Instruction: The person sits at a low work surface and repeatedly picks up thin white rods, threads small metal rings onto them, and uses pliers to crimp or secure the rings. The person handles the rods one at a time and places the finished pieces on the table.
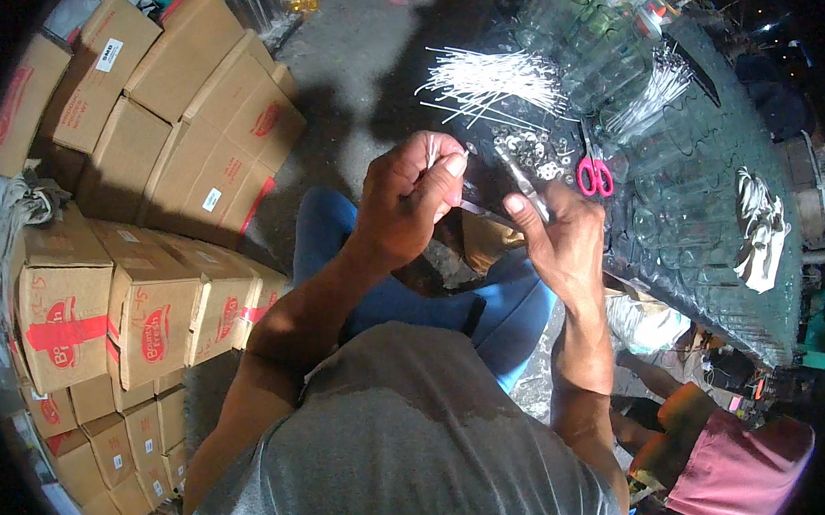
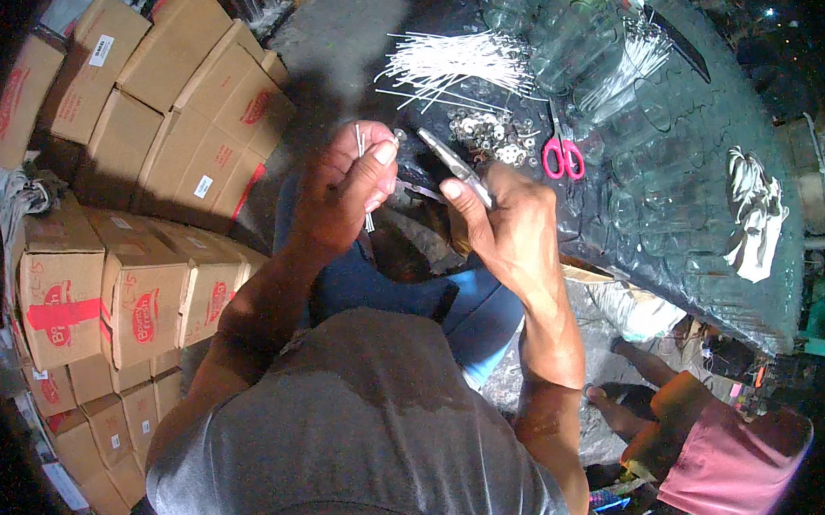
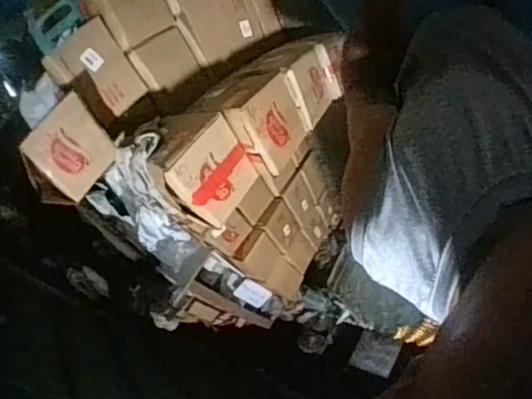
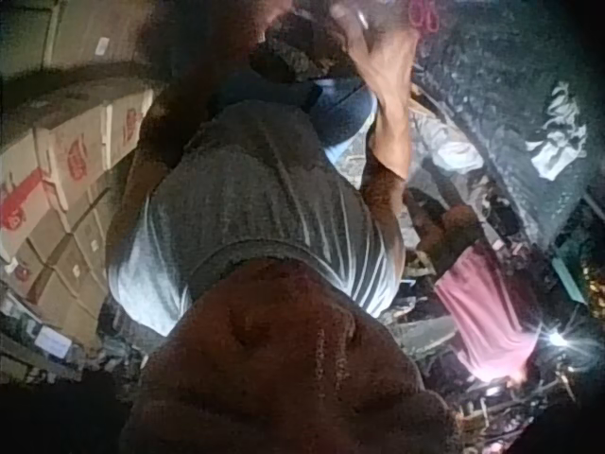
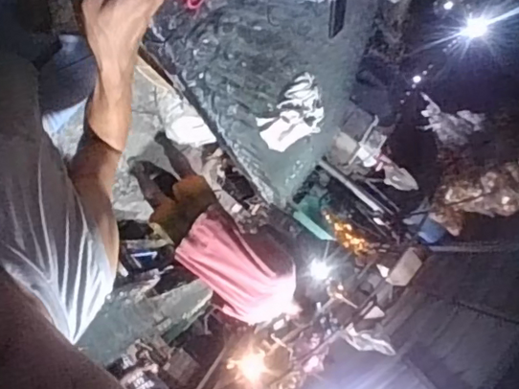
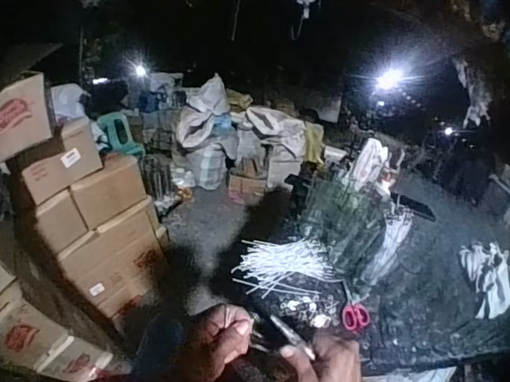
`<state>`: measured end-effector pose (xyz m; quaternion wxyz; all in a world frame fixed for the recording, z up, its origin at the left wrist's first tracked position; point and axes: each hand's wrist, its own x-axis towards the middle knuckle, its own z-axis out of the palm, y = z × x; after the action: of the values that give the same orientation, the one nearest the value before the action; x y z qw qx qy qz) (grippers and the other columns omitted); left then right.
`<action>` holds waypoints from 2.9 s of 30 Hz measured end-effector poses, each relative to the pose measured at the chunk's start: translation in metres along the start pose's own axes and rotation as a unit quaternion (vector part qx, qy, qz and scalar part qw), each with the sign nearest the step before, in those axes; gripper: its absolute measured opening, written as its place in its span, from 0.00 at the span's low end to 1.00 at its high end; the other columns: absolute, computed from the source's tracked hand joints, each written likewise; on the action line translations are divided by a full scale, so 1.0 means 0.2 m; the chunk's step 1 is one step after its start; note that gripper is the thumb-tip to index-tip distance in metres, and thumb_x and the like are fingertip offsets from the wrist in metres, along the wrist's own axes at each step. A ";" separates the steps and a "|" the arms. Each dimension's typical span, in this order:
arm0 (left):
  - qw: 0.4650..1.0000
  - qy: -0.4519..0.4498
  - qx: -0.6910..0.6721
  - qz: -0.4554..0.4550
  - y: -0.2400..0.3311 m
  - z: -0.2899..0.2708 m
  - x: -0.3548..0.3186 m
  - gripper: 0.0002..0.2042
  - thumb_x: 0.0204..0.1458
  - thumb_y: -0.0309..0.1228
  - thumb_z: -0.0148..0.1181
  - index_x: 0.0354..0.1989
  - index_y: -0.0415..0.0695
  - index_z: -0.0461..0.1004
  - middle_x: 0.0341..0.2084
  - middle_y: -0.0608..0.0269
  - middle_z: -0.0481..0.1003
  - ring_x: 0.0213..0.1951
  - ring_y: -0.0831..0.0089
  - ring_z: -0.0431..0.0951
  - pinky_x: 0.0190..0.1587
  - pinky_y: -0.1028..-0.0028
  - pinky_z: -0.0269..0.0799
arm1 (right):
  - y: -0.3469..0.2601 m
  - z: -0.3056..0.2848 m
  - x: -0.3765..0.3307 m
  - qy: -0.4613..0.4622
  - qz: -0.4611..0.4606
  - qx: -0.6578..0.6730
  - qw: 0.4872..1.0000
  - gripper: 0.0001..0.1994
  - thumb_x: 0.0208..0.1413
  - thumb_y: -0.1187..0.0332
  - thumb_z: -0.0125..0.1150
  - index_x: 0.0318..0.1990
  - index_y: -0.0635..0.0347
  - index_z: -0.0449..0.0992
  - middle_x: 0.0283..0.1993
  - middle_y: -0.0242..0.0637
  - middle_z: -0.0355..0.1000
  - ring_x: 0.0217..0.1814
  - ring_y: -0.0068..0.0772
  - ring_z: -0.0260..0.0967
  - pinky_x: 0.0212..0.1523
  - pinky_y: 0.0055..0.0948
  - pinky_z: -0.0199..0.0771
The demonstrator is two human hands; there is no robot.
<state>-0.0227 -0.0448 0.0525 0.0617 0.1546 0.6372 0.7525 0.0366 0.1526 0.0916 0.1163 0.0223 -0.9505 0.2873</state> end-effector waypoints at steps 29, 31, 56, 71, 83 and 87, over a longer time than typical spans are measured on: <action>0.998 -0.043 0.009 0.042 0.00 0.02 -0.01 0.05 0.64 0.27 0.53 0.43 0.39 0.71 0.22 0.69 0.70 0.26 0.83 0.69 0.30 0.78 0.66 | 0.02 0.07 0.00 0.032 -0.130 0.014 0.991 0.23 0.52 0.55 0.71 0.23 0.66 0.67 0.22 0.48 0.65 0.24 0.56 0.67 0.27 0.46 0.67; 0.998 -0.040 0.016 0.049 0.01 0.01 -0.01 0.05 0.63 0.26 0.54 0.41 0.38 0.71 0.22 0.68 0.72 0.26 0.83 0.70 0.31 0.78 0.68 | 0.02 0.08 0.00 0.034 -0.134 0.008 0.990 0.24 0.52 0.53 0.71 0.24 0.66 0.66 0.21 0.48 0.65 0.24 0.57 0.68 0.26 0.47 0.67; 0.812 -0.030 0.553 0.183 -0.01 -0.15 0.48 0.08 0.64 0.29 0.51 0.44 0.39 0.74 0.34 0.43 0.79 0.35 0.45 0.79 0.38 0.53 0.73 | 0.29 -0.21 0.06 0.146 0.020 -0.127 0.981 0.12 0.55 0.76 0.61 0.45 0.70 0.70 0.32 0.59 0.73 0.37 0.63 0.74 0.36 0.48 0.70; 0.971 -0.154 0.179 0.036 -0.03 -0.10 0.14 0.06 0.63 0.24 0.48 0.45 0.39 0.68 0.26 0.66 0.69 0.26 0.81 0.67 0.30 0.75 0.67 | 0.22 0.03 0.03 0.031 0.033 -0.066 0.997 0.08 0.53 0.76 0.62 0.39 0.70 0.74 0.38 0.59 0.73 0.41 0.65 0.73 0.40 0.51 0.71; 0.990 -0.136 -0.004 -0.034 -0.09 -0.04 0.00 0.05 0.64 0.24 0.49 0.45 0.38 0.67 0.28 0.60 0.74 0.23 0.82 0.67 0.29 0.78 0.66 | 0.28 0.03 0.03 0.057 -0.014 -0.121 0.991 0.07 0.56 0.74 0.61 0.38 0.70 0.72 0.36 0.59 0.72 0.37 0.65 0.71 0.37 0.49 0.70; 0.989 -0.127 -0.053 -0.054 -0.08 -0.02 -0.02 0.06 0.64 0.24 0.50 0.45 0.37 0.68 0.28 0.62 0.75 0.24 0.83 0.68 0.29 0.80 0.67 | 0.26 0.03 0.03 0.065 0.073 -0.058 0.994 0.07 0.56 0.75 0.62 0.38 0.69 0.71 0.32 0.58 0.74 0.36 0.67 0.72 0.36 0.49 0.71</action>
<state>-0.0217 -0.0472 0.0361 0.1905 0.2105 0.5910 0.7551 0.0242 0.1936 0.0605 0.1578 -0.0725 -0.9550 0.2404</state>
